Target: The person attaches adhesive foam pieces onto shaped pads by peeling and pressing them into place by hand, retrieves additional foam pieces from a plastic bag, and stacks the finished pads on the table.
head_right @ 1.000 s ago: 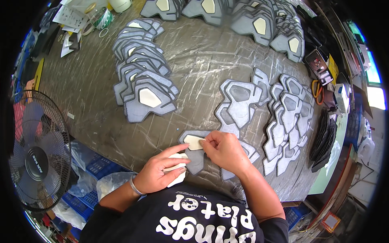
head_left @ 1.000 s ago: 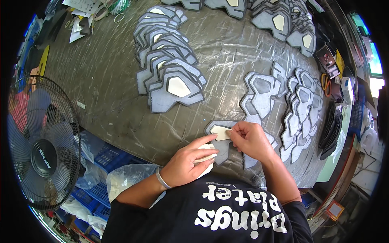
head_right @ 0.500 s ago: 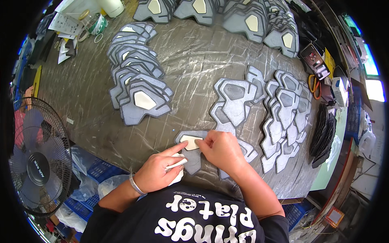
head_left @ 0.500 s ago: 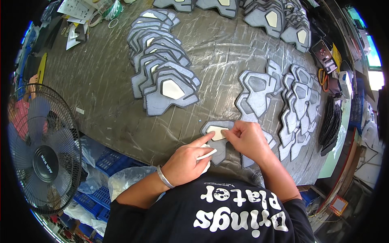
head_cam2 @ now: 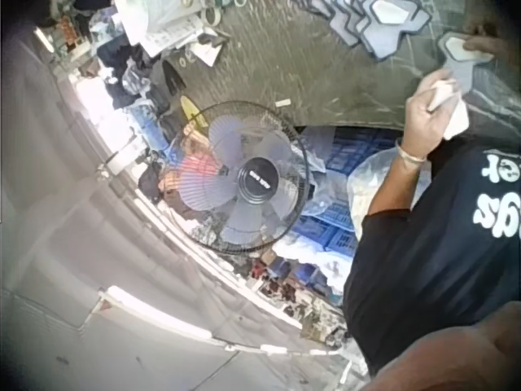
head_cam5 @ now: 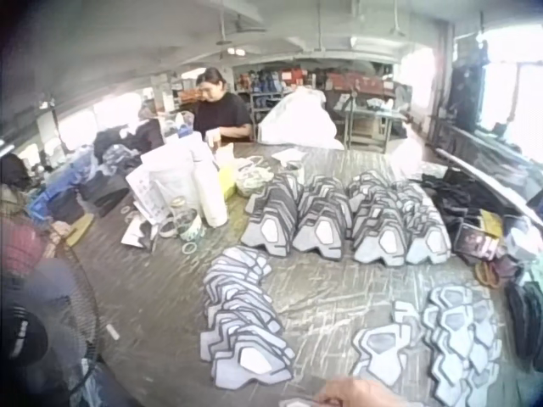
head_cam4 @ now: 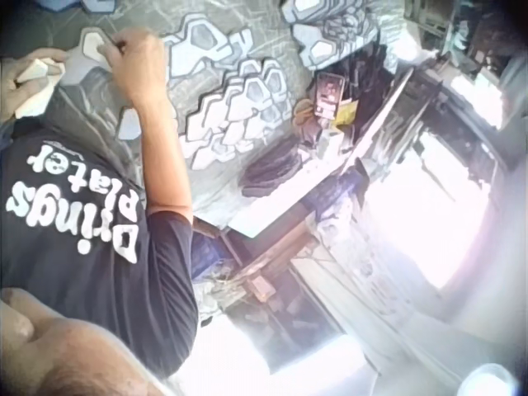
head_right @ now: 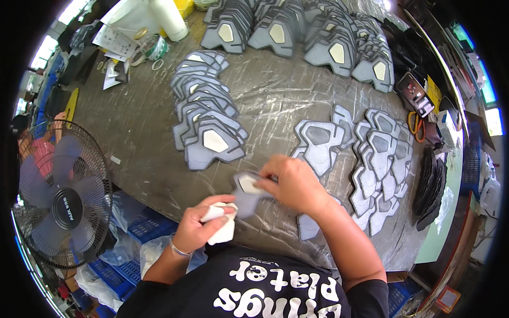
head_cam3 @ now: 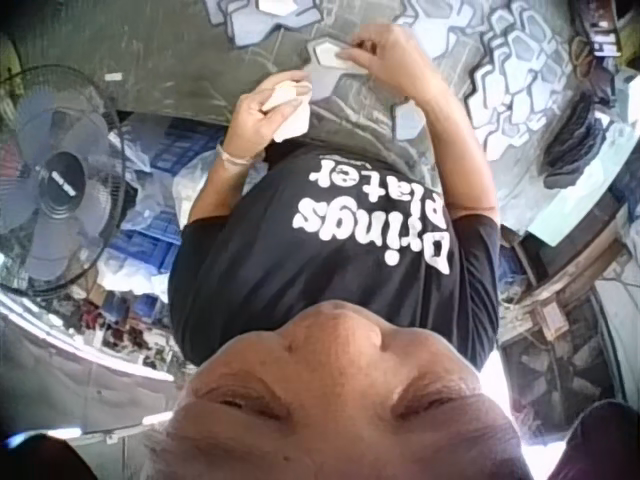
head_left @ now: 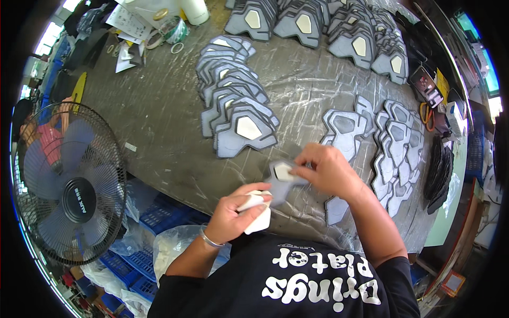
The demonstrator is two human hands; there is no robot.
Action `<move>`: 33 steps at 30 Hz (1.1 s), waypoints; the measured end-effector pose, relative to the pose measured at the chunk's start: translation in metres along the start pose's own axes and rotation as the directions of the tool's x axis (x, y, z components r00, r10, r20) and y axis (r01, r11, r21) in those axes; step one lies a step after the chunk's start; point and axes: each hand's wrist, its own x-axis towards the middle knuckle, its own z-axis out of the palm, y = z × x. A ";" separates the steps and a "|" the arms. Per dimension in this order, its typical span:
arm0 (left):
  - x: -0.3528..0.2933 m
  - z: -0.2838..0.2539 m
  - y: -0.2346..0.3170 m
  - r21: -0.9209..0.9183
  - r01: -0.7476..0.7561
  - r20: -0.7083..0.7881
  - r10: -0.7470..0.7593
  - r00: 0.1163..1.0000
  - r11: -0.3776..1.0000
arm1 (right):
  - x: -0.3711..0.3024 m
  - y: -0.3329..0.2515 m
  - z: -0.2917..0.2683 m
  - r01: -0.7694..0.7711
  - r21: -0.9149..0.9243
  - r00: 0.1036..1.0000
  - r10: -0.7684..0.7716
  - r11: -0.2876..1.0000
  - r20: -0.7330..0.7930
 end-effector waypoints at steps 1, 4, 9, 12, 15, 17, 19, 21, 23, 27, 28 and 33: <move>-0.002 -0.005 0.004 -0.099 0.032 -0.031 -0.035 0.999 0.995 | 0.010 -0.003 -0.004 -0.047 0.143 0.999 0.049 0.989 -0.008; 0.001 -0.001 0.011 -0.264 0.117 -0.057 -0.137 0.989 0.957 | 0.032 -0.006 0.006 0.117 0.137 0.972 -0.085 0.984 -0.221; 0.018 0.018 -0.003 -0.390 0.233 0.130 -0.197 0.972 0.891 | -0.001 -0.025 0.002 0.285 0.334 0.956 -0.241 0.898 -0.168; 0.032 0.037 -0.006 -0.382 0.259 0.228 -0.181 0.957 0.887 | -0.035 -0.011 0.000 0.219 0.361 0.974 -0.181 0.906 -0.138; 0.044 0.057 -0.006 -0.368 0.279 0.231 -0.203 0.951 0.887 | -0.072 0.009 -0.010 -0.080 0.588 0.956 0.229 0.805 -0.182; 0.044 0.076 -0.003 -0.409 0.194 0.156 -0.141 0.978 0.892 | -0.107 0.029 -0.023 -0.065 0.765 0.887 0.389 0.641 -0.250; 0.043 0.079 -0.010 -0.193 0.149 0.283 -0.091 0.955 0.970 | -0.145 0.056 -0.022 -0.107 0.801 0.844 0.479 0.589 -0.239; 0.046 0.087 -0.015 0.027 0.052 0.398 -0.059 0.915 0.998 | -0.171 0.065 -0.011 -0.166 0.882 0.799 0.584 0.442 -0.142; 0.048 0.096 -0.016 0.210 -0.268 0.490 0.136 0.861 0.940 | -0.180 0.068 0.005 -0.205 0.906 0.757 0.647 0.370 -0.093; 0.054 0.107 -0.012 0.297 -0.279 0.531 0.085 0.843 0.913 | -0.168 0.068 0.028 -0.159 0.924 0.718 0.683 0.348 -0.134; 0.055 0.108 -0.012 0.302 -0.276 0.532 0.079 0.843 0.912 | -0.164 0.068 0.029 -0.157 0.926 0.718 0.683 0.342 -0.131; 0.055 0.110 -0.012 0.395 -0.294 0.539 0.040 0.841 0.870 | -0.146 0.066 0.032 -0.193 0.879 0.695 0.694 0.436 -0.191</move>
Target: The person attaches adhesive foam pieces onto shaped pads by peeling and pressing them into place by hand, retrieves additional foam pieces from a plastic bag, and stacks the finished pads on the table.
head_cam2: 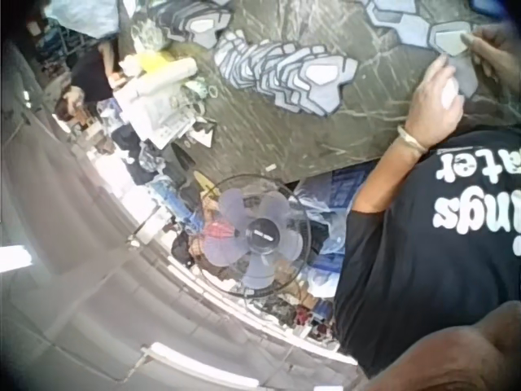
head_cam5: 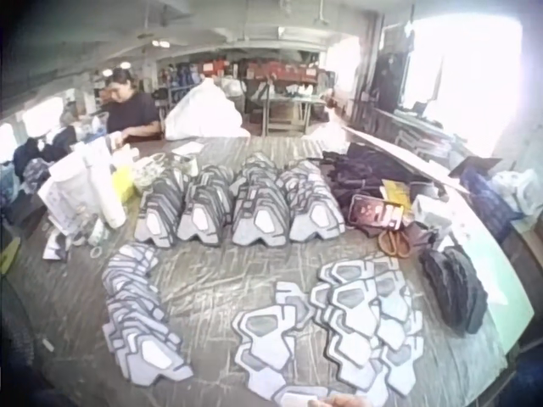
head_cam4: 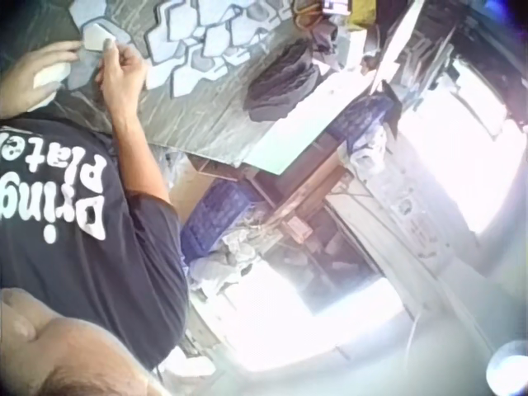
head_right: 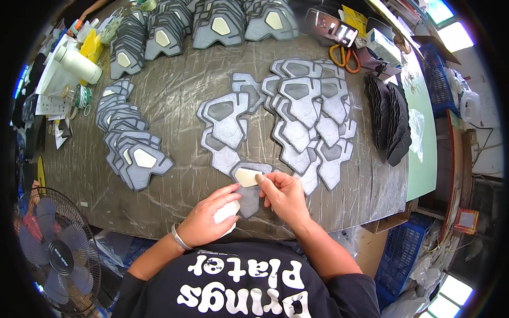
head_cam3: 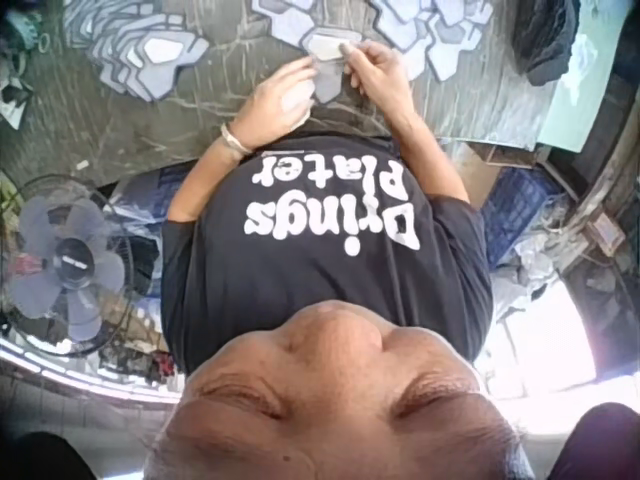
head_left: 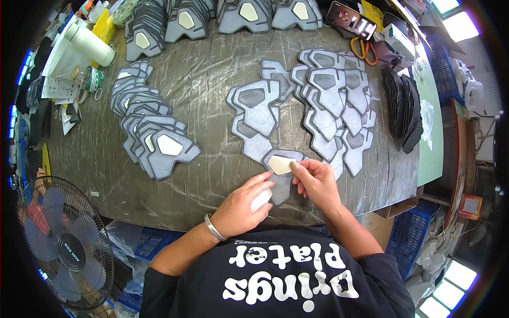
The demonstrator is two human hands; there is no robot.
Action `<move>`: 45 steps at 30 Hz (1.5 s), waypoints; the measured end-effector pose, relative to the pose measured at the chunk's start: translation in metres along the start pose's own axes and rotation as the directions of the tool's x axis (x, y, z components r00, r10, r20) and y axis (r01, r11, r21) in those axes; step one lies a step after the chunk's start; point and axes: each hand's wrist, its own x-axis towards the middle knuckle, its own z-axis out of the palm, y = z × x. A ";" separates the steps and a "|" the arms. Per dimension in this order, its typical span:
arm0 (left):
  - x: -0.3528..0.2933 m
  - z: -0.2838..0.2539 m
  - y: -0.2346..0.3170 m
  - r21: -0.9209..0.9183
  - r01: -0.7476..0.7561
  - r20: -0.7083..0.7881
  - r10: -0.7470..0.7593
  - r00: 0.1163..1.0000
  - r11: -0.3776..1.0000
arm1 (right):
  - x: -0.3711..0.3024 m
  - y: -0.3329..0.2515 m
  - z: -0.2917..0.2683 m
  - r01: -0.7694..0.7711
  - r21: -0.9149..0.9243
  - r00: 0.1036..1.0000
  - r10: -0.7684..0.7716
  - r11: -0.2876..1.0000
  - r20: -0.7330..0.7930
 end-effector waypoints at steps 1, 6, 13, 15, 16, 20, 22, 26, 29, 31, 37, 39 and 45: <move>0.000 -0.001 0.000 -0.005 0.006 0.002 -0.006 1.000 1.000 | 0.000 -0.001 0.002 -0.008 -0.001 1.000 0.008 1.000 0.001; 0.002 -0.005 0.002 -0.073 0.034 0.021 -0.033 0.999 0.997 | -0.002 -0.004 0.006 0.000 -0.207 0.995 -0.021 0.978 -0.103; 0.004 -0.008 -0.001 -0.108 0.035 0.035 -0.031 0.999 0.994 | 0.000 0.001 0.006 0.026 -0.143 0.991 -0.044 0.989 -0.126; 0.004 -0.008 -0.001 -0.106 0.038 0.048 -0.033 0.998 0.994 | 0.000 -0.002 0.008 0.009 -0.167 0.993 -0.030 0.986 -0.118; 0.004 -0.009 -0.001 -0.107 0.039 0.049 -0.034 0.998 0.993 | 0.000 -0.002 0.008 0.007 -0.166 0.993 -0.027 0.986 -0.118; 0.005 -0.010 0.000 -0.112 0.040 0.073 -0.032 0.997 0.993 | -0.001 -0.001 0.010 0.001 -0.193 0.989 -0.030 0.981 -0.143; 0.006 -0.011 0.001 -0.115 0.024 0.085 -0.015 0.996 0.993 | -0.001 0.000 0.010 0.012 -0.207 0.986 -0.046 0.978 -0.158; 0.014 -0.012 0.005 -0.107 -0.028 0.102 0.039 0.994 0.994 | 0.000 0.006 0.010 0.038 -0.231 0.980 -0.081 0.972 -0.180; 0.019 -0.013 0.005 -0.100 -0.008 0.115 0.019 0.993 0.995 | 0.001 0.005 0.010 0.056 -0.252 0.978 -0.104 0.966 -0.179; 0.021 -0.013 0.005 -0.097 0.006 0.125 0.007 0.992 0.995 | 0.002 0.006 0.011 0.060 -0.275 0.977 -0.113 0.960 -0.179; 0.023 -0.012 0.006 -0.063 0.020 0.125 -0.012 0.992 0.998 | 0.003 0.009 0.011 0.163 -0.362 0.957 -0.236 0.918 -0.167; 0.022 -0.011 0.009 -0.046 0.048 0.109 -0.043 0.993 0.998 | 0.004 0.006 0.010 0.230 -0.547 0.924 -0.357 0.805 -0.137; 0.021 -0.007 0.009 -0.061 0.059 0.113 -0.052 0.992 0.996 | 0.008 -0.014 0.002 0.484 -0.789 0.722 -0.682 0.380 0.115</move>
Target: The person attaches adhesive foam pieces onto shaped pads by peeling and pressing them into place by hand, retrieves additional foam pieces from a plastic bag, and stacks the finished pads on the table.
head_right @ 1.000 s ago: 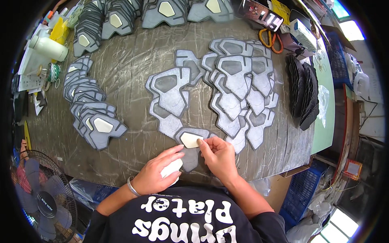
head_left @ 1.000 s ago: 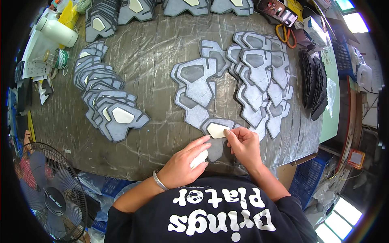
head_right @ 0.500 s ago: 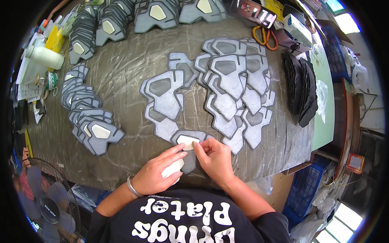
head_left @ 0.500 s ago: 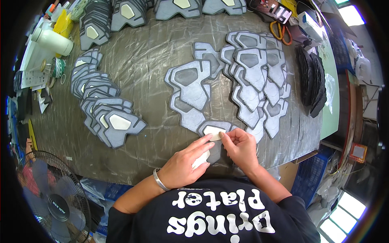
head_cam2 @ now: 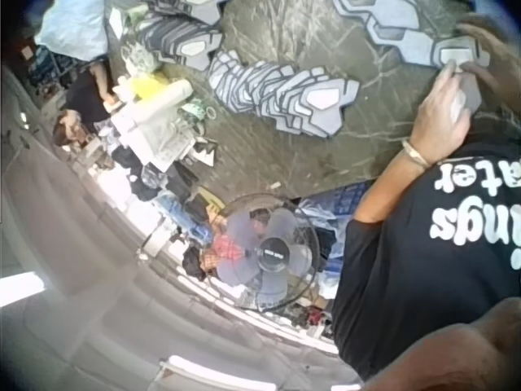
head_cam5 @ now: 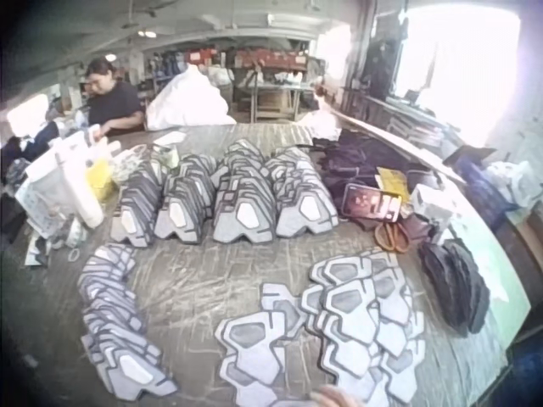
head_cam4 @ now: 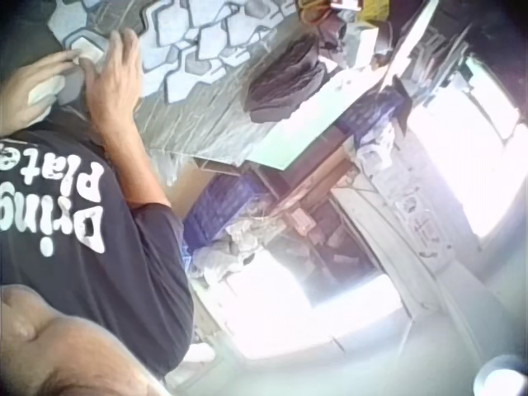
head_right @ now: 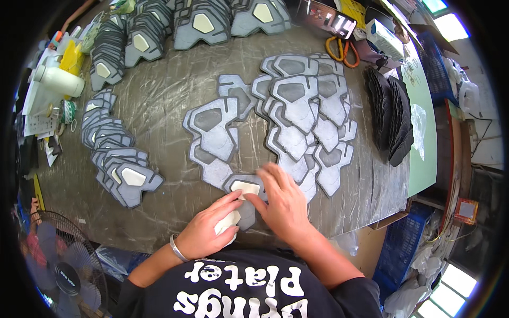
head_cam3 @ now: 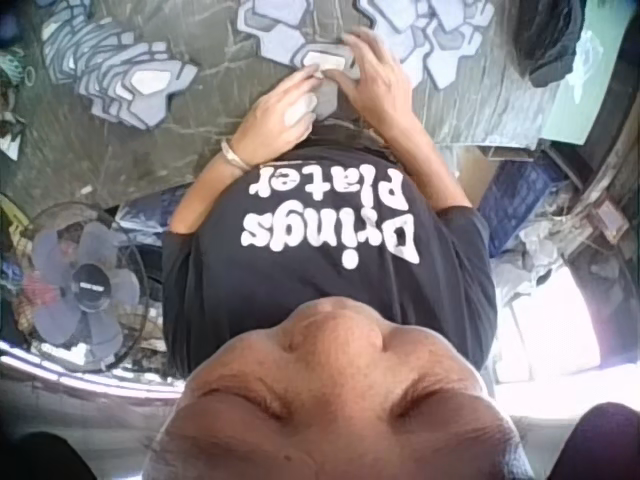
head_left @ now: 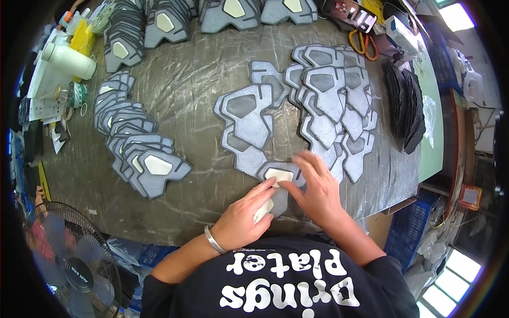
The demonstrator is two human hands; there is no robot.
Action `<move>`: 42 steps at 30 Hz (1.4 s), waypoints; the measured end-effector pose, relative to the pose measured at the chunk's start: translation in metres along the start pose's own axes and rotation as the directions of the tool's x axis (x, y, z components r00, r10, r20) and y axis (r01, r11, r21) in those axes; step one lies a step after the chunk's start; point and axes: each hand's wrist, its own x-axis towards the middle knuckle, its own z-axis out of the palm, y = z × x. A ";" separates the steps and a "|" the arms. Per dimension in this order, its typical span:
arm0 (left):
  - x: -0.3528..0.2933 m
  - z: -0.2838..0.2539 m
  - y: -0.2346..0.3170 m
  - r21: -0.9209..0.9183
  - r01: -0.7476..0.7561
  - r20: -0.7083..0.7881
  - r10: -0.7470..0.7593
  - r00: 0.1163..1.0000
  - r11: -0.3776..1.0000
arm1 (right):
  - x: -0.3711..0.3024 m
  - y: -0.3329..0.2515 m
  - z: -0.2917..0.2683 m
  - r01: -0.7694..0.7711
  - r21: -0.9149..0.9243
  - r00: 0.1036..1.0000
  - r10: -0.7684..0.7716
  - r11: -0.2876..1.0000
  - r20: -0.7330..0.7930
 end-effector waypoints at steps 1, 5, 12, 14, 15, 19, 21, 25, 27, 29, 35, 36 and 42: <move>0.000 0.000 0.000 0.007 -0.001 -0.008 0.002 1.000 1.000 | 0.005 0.001 -0.003 0.009 0.004 1.000 -0.009 1.000 -0.005; -0.005 0.006 -0.010 -0.007 -0.050 -0.108 0.049 0.993 0.999 | 0.021 -0.006 -0.016 0.041 -0.071 0.941 -0.015 0.997 0.337; -0.028 0.007 -0.013 -0.146 -0.079 -0.385 0.017 0.923 0.986 | 0.010 -0.010 -0.016 0.154 0.357 0.855 -0.305 0.921 0.419; -0.036 0.000 -0.013 -0.220 -0.029 -0.372 -0.057 0.926 0.975 | 0.013 -0.022 -0.018 0.016 0.468 0.828 -0.274 0.884 0.489; -0.042 -0.007 -0.016 -0.178 -0.024 -0.399 -0.049 0.916 0.984 | 0.017 -0.025 -0.015 0.030 0.469 0.831 -0.283 0.883 0.479; -0.075 -0.056 -0.030 -0.213 0.129 -0.543 -0.227 0.809 0.968 | 0.035 -0.026 0.009 -0.067 0.453 0.955 -0.075 0.889 0.288; -0.087 -0.089 -0.020 -0.039 0.163 -0.615 -0.152 0.774 0.986 | 0.046 -0.019 0.023 -0.108 0.253 0.988 0.076 0.962 0.131; -0.087 -0.132 0.004 0.495 0.337 -0.608 0.042 0.793 0.801 | 0.067 -0.012 0.030 -0.039 -0.020 0.999 0.039 0.999 0.003; -0.078 -0.131 0.016 0.597 0.447 -0.706 0.172 0.687 0.666 | 0.072 -0.013 0.032 -0.153 -0.086 0.979 0.163 0.984 0.119; -0.072 -0.119 0.035 0.568 0.374 -0.684 0.168 0.710 0.733 | 0.076 -0.012 0.032 -0.181 -0.050 0.969 0.187 0.982 0.161; -0.017 -0.041 0.013 0.556 0.019 -0.269 0.159 0.950 0.831 | 0.073 -0.025 0.037 -0.155 -0.083 0.980 0.163 0.984 0.110; -0.009 -0.033 0.012 0.608 0.058 -0.249 0.121 0.961 0.792 | 0.072 -0.024 0.034 -0.094 -0.099 0.986 0.106 0.991 0.125; 0.008 -0.019 0.008 0.750 0.120 -0.195 0.044 0.980 0.651 | 0.070 -0.006 0.033 0.474 -0.274 0.866 -0.386 0.837 0.318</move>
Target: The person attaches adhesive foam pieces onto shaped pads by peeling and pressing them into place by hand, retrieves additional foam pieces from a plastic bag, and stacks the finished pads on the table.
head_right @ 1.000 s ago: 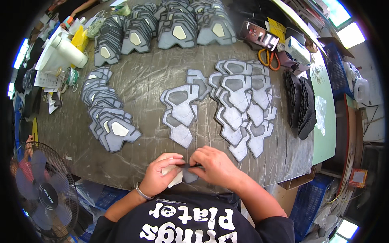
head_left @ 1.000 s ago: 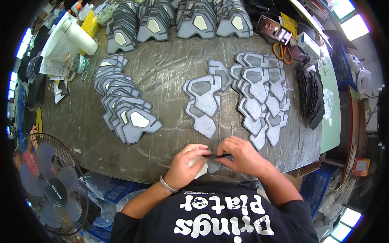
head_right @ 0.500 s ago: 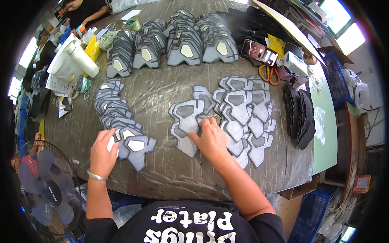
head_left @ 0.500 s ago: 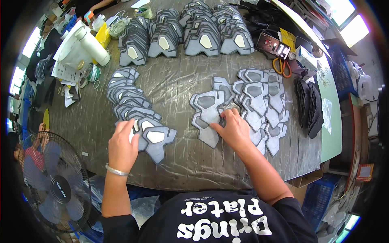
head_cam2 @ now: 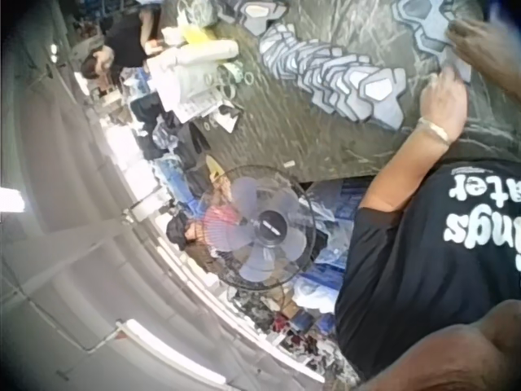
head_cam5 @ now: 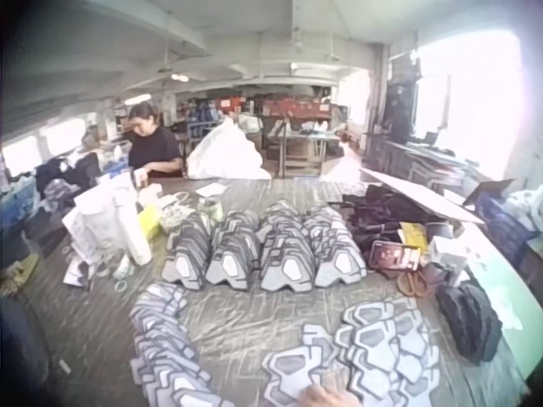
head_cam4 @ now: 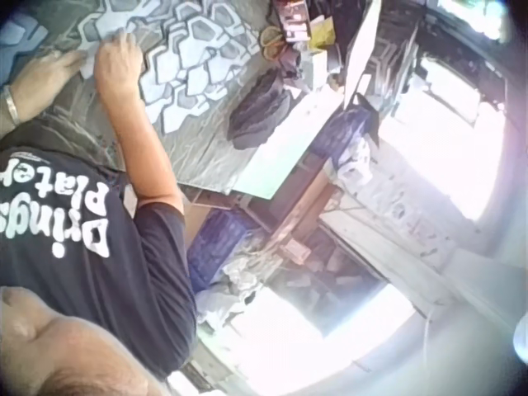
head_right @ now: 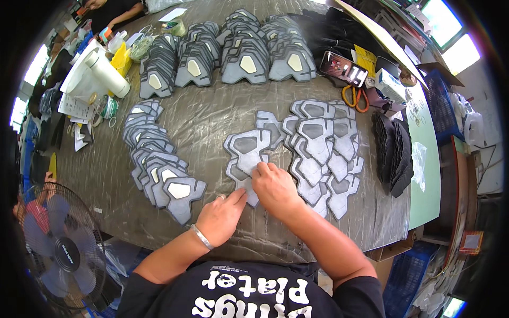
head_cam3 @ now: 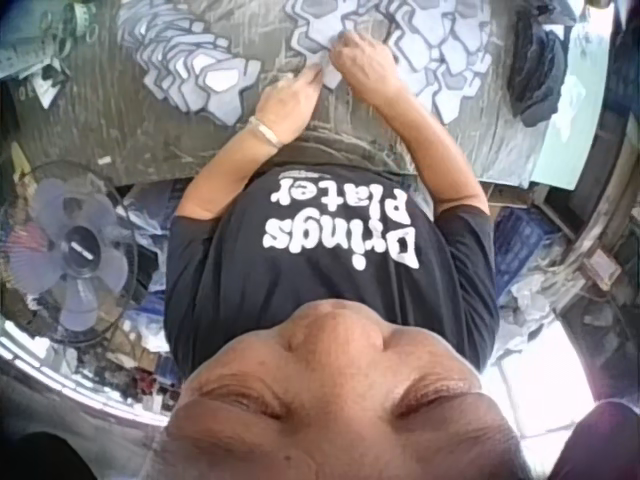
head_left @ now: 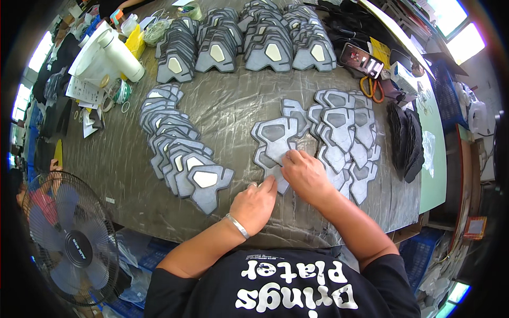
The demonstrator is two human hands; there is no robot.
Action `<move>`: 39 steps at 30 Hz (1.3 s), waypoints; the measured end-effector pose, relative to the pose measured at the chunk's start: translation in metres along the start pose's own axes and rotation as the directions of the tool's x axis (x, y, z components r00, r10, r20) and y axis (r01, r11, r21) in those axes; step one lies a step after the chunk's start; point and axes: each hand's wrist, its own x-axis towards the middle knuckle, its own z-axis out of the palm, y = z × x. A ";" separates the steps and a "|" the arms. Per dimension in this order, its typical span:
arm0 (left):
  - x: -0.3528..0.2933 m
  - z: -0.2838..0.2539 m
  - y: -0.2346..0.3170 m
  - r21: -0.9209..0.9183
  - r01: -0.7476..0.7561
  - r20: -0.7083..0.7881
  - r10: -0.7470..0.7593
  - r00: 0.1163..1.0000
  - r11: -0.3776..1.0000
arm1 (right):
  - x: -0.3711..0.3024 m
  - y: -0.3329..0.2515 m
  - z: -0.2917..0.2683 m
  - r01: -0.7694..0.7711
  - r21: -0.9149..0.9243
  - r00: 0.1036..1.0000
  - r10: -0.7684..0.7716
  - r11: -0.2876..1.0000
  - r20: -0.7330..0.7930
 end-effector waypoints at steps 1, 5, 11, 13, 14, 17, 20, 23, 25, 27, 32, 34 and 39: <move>-0.001 0.000 0.000 0.023 -0.022 0.005 0.022 1.000 0.999 | -0.001 0.002 -0.001 0.006 0.002 1.000 -0.006 1.000 0.006; -0.001 0.005 -0.007 0.010 -0.054 -0.041 0.054 0.998 0.999 | 0.003 0.008 -0.001 0.200 -0.164 0.978 -0.187 0.966 0.090; 0.001 0.004 -0.007 0.021 -0.057 -0.019 0.057 0.998 0.998 | 0.028 0.026 -0.009 -0.117 0.339 0.978 0.167 0.934 -0.122; 0.002 0.002 -0.008 0.005 -0.060 -0.003 0.060 0.998 0.998 | 0.039 0.028 -0.012 -0.152 0.470 0.967 0.229 0.869 -0.111; 0.002 0.003 -0.008 0.005 -0.060 -0.005 0.060 0.998 0.998 | 0.045 0.030 -0.013 -0.175 0.489 0.962 0.253 0.855 -0.098; 0.003 0.006 -0.010 0.005 -0.051 0.004 0.051 0.999 0.999 | 0.070 0.051 -0.012 -0.224 0.325 0.940 0.292 0.919 -0.176; 0.003 0.007 -0.010 -0.006 -0.049 -0.006 0.049 0.999 0.999 | 0.103 0.088 -0.042 -0.253 0.500 0.856 0.432 0.828 -0.283; 0.003 0.006 -0.010 -0.050 -0.044 0.006 0.045 0.999 0.998 | 0.119 0.105 -0.056 -0.281 0.565 0.824 0.497 0.776 -0.273; 0.003 0.003 -0.008 -0.084 -0.009 0.047 0.013 0.999 0.996 | 0.122 0.111 -0.057 -0.224 0.626 0.837 0.476 0.747 -0.270; 0.000 0.009 -0.018 -0.135 -0.028 0.008 0.030 1.000 0.990 | 0.120 0.096 -0.058 -0.104 0.585 0.878 0.350 0.805 -0.325; 0.006 -0.013 -0.033 -0.355 -0.095 -0.173 0.034 0.984 0.930 | 0.092 0.061 -0.057 -0.266 0.783 0.924 0.379 0.563 0.042; 0.016 -0.034 -0.035 -0.430 -0.069 -0.263 -0.052 0.963 0.900 | 0.083 0.053 -0.052 -0.275 0.774 0.932 0.357 0.570 0.068; 0.041 -0.040 -0.054 -0.235 -0.056 -0.395 -0.043 0.918 0.970 | 0.083 0.044 -0.040 -0.319 0.785 0.878 0.478 0.531 0.033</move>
